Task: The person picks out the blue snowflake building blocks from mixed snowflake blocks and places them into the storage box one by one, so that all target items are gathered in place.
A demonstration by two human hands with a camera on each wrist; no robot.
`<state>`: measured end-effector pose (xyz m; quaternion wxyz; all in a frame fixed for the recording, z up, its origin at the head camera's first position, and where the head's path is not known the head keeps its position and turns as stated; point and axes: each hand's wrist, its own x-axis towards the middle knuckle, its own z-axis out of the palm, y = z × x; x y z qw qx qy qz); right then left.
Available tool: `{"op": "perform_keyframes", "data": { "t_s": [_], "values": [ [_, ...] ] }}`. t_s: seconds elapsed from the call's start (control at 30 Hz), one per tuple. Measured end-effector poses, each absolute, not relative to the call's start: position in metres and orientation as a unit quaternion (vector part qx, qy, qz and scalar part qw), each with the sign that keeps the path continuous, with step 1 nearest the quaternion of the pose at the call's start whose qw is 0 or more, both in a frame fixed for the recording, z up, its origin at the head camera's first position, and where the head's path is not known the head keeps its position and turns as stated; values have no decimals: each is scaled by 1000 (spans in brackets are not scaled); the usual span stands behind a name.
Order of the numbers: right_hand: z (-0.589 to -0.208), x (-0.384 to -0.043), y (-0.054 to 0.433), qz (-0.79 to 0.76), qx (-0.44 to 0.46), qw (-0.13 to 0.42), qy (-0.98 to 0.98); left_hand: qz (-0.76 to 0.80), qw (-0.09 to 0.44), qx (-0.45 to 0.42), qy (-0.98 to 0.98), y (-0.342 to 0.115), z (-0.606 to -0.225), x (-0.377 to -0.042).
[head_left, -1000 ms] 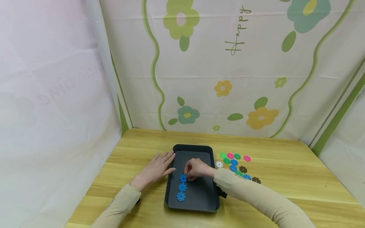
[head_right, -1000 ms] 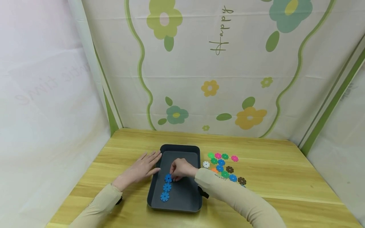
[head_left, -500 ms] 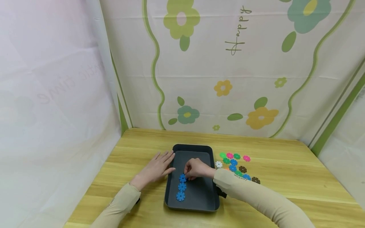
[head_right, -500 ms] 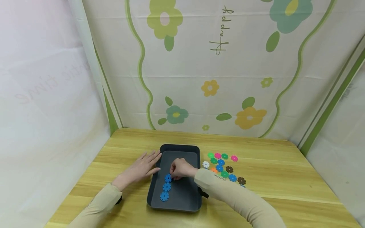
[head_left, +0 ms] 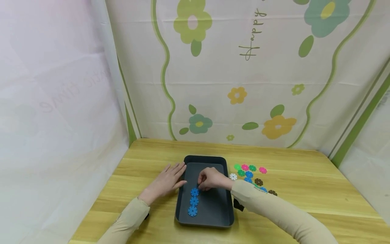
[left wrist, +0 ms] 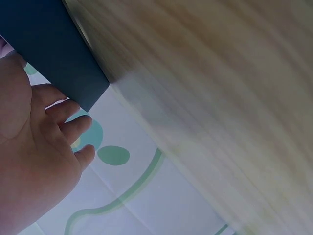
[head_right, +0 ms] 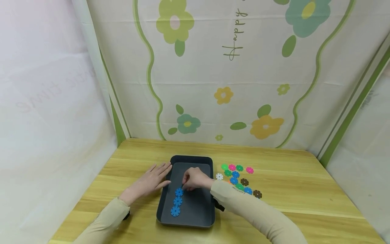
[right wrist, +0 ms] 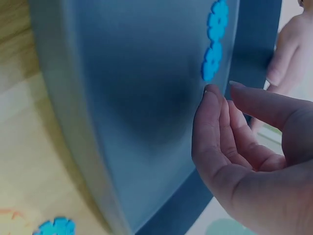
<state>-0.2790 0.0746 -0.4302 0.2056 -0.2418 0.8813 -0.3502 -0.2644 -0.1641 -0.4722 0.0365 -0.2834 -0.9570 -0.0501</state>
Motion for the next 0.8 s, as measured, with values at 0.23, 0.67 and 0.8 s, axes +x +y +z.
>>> {"op": "perform_keyframes", "data": {
  "t_s": [0.23,0.67,0.8],
  "values": [
    [-417,-282,102,-366,-239,182,881,-56,33,-282,-957,-164,-473,-264],
    [-406,-289,174,-379,-180,146,896,-58,33,-281,-957,-164,-475,-263],
    [-410,-288,194,-378,-162,131,902,-63,36,-284,-956,-164,-476,-263]
  ]
}}
